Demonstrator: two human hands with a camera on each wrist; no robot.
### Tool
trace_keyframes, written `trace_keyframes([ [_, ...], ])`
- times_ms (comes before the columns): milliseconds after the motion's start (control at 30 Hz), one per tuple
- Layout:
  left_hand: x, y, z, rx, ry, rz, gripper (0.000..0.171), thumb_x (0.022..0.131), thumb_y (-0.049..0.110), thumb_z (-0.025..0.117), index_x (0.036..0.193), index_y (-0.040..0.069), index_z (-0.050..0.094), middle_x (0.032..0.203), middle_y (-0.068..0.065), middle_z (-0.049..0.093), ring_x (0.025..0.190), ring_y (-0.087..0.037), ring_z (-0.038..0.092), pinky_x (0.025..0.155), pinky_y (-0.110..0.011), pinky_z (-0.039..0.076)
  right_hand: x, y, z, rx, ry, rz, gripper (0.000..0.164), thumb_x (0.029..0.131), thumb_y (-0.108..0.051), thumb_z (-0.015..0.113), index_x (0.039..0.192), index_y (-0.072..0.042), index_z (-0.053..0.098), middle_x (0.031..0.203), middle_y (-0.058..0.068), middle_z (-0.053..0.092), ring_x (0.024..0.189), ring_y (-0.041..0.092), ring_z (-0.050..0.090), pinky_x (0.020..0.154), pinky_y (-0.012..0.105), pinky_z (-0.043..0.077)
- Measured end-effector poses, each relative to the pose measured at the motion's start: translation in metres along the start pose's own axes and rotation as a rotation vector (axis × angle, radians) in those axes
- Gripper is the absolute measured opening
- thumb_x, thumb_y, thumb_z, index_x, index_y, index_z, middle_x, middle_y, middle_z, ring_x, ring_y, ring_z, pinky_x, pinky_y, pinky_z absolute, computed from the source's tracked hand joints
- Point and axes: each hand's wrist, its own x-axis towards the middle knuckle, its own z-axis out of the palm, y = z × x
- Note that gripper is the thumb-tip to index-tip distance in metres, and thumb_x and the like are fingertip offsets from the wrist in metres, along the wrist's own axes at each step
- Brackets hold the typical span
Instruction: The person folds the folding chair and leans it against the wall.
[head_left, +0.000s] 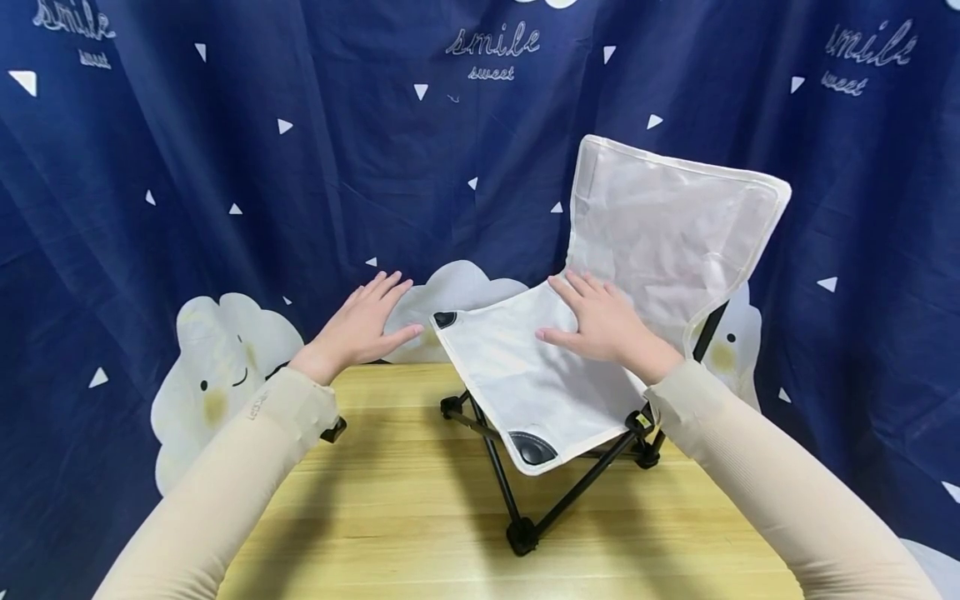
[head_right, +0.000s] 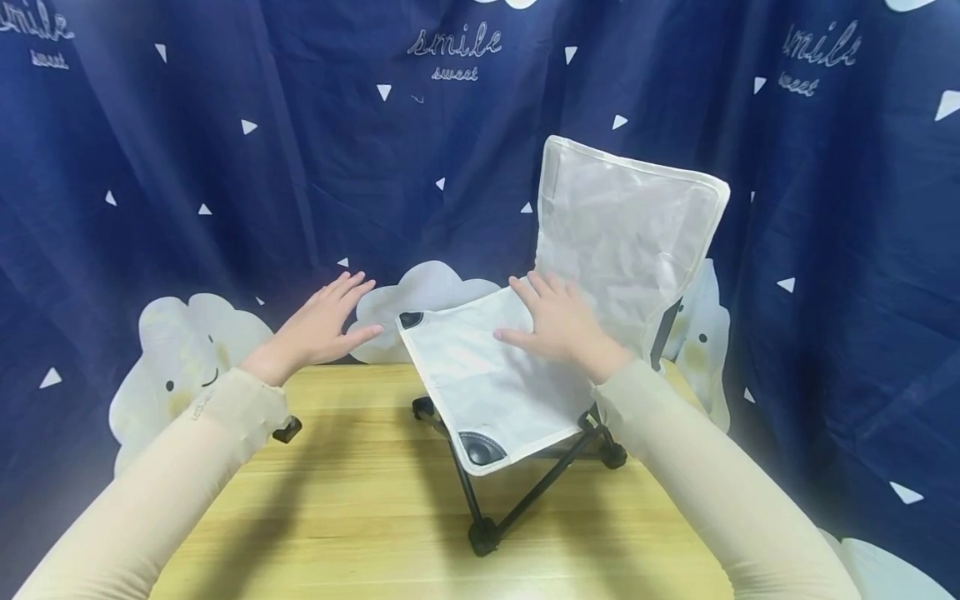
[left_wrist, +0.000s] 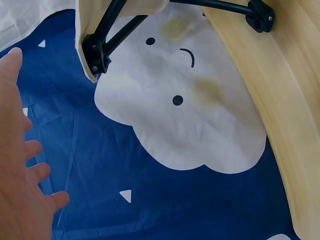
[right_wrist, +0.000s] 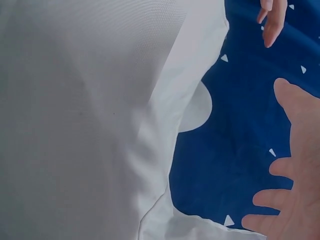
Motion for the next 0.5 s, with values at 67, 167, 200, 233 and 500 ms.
trace_keyframes([
  [67, 0.0001, 0.0012, 0.0011, -0.021, 0.012, 0.01, 0.087, 0.104, 0.061, 0.063, 0.17, 0.01, 0.037, 0.179, -0.019, 0.028, 0.168, -0.041, 0.019, 0.136, -0.064, 0.02, -0.001, 0.0002, -0.0003, 0.007, 0.012, -0.01, 0.098, 0.098, -0.064, 0.068, 0.171, -0.009, 0.032, 0.174, 0.029, 0.032, 0.162, 0.05, 0.029, 0.131, 0.071, 0.025],
  [167, 0.0005, 0.0014, 0.003, -0.039, 0.025, 0.021, 0.085, 0.104, 0.058, 0.064, 0.168, 0.008, 0.04, 0.177, -0.02, 0.032, 0.167, -0.043, 0.024, 0.135, -0.063, 0.024, -0.0028, -0.0004, -0.0014, 0.031, 0.032, -0.019, 0.097, 0.097, -0.061, 0.071, 0.169, -0.007, 0.036, 0.172, 0.029, 0.036, 0.161, 0.051, 0.033, 0.13, 0.07, 0.028],
  [200, 0.0006, 0.0013, 0.0036, -0.041, 0.031, 0.025, 0.084, 0.104, 0.057, 0.065, 0.167, 0.008, 0.04, 0.176, -0.021, 0.033, 0.166, -0.043, 0.025, 0.135, -0.063, 0.025, -0.0032, -0.0004, -0.0017, 0.041, 0.037, -0.02, 0.097, 0.097, -0.061, 0.072, 0.169, -0.007, 0.036, 0.172, 0.029, 0.037, 0.16, 0.051, 0.033, 0.13, 0.069, 0.029],
  [233, 0.0009, 0.001, 0.0043, -0.043, 0.037, 0.029, 0.084, 0.104, 0.057, 0.065, 0.167, 0.007, 0.041, 0.176, -0.021, 0.034, 0.166, -0.044, 0.026, 0.134, -0.063, 0.026, -0.0037, -0.0006, -0.0021, 0.053, 0.041, -0.021, 0.097, 0.096, -0.06, 0.072, 0.169, -0.007, 0.037, 0.171, 0.029, 0.038, 0.16, 0.051, 0.034, 0.13, 0.069, 0.031],
  [500, 0.001, 0.0036, 0.0046, -0.087, 0.067, 0.04, 0.082, 0.102, 0.053, 0.07, 0.165, 0.007, 0.045, 0.173, -0.02, 0.039, 0.163, -0.042, 0.033, 0.133, -0.06, 0.03, -0.0071, -0.001, -0.0061, 0.13, 0.046, -0.029, 0.095, 0.096, -0.056, 0.076, 0.168, -0.006, 0.038, 0.166, 0.025, 0.048, 0.153, 0.047, 0.047, 0.125, 0.065, 0.041],
])
